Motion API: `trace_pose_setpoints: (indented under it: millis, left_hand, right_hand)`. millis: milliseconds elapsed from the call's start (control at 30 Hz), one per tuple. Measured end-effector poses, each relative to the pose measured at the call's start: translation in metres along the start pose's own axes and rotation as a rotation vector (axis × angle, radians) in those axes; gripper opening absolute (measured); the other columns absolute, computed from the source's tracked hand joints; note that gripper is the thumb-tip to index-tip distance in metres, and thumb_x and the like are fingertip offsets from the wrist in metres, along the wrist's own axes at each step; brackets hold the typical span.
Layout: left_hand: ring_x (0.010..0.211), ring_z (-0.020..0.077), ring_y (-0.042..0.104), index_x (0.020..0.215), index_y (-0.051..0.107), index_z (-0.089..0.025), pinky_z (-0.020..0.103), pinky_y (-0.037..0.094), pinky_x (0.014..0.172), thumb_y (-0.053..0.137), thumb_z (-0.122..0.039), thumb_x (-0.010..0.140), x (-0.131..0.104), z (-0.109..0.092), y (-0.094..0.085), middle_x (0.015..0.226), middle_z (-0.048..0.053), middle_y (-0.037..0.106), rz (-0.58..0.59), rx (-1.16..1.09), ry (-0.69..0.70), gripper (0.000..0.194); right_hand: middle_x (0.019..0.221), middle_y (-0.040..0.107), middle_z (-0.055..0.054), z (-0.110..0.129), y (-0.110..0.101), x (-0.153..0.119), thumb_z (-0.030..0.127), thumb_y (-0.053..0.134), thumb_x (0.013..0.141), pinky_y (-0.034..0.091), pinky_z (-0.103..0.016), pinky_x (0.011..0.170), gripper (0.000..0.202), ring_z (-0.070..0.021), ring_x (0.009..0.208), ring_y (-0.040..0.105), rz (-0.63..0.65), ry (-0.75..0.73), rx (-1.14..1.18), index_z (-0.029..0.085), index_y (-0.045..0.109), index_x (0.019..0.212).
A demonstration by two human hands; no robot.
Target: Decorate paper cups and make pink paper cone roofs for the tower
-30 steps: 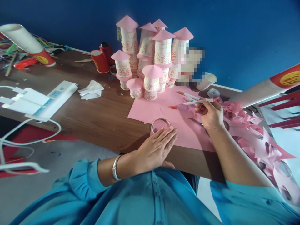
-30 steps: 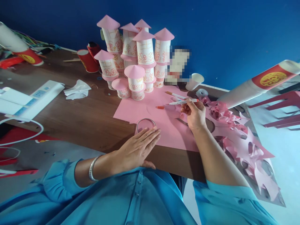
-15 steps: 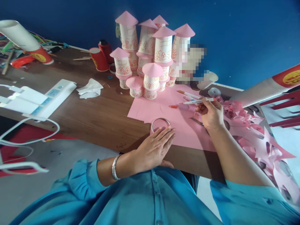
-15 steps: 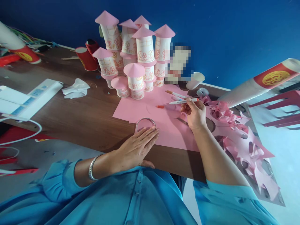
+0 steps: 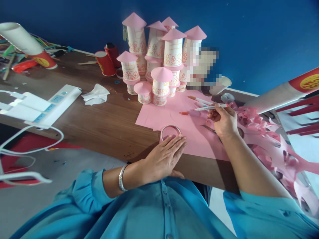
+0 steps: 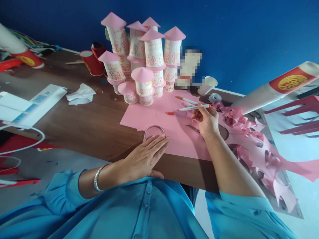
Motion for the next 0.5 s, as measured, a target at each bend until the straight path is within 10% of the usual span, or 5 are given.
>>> trace_pose_setpoints:
  millis: [500]
  left_hand:
    - [0.162, 0.0385, 0.032, 0.164, 0.027, 0.003, 0.051, 0.028, 0.133, 0.052, -0.089, 0.085, 0.007, 0.017, -0.011, 0.169, 0.031, 0.037, -0.03, 0.038, 0.003, 0.123]
  right_hand:
    - [0.065, 0.068, 0.001, 0.0, 0.0, 0.0, 0.053, 0.097, 0.069, 0.052, -0.029, 0.048, 0.037, -0.0152, 0.058, 0.059, -0.014, -0.018, 0.011, 0.024, 0.074, 0.075]
Point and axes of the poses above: each hand's wrist, its own x-axis towards the middle knuckle, its own y-axis out of the palm, z = x × y, the point moved 5 cm from there along x, towards the middle knuckle
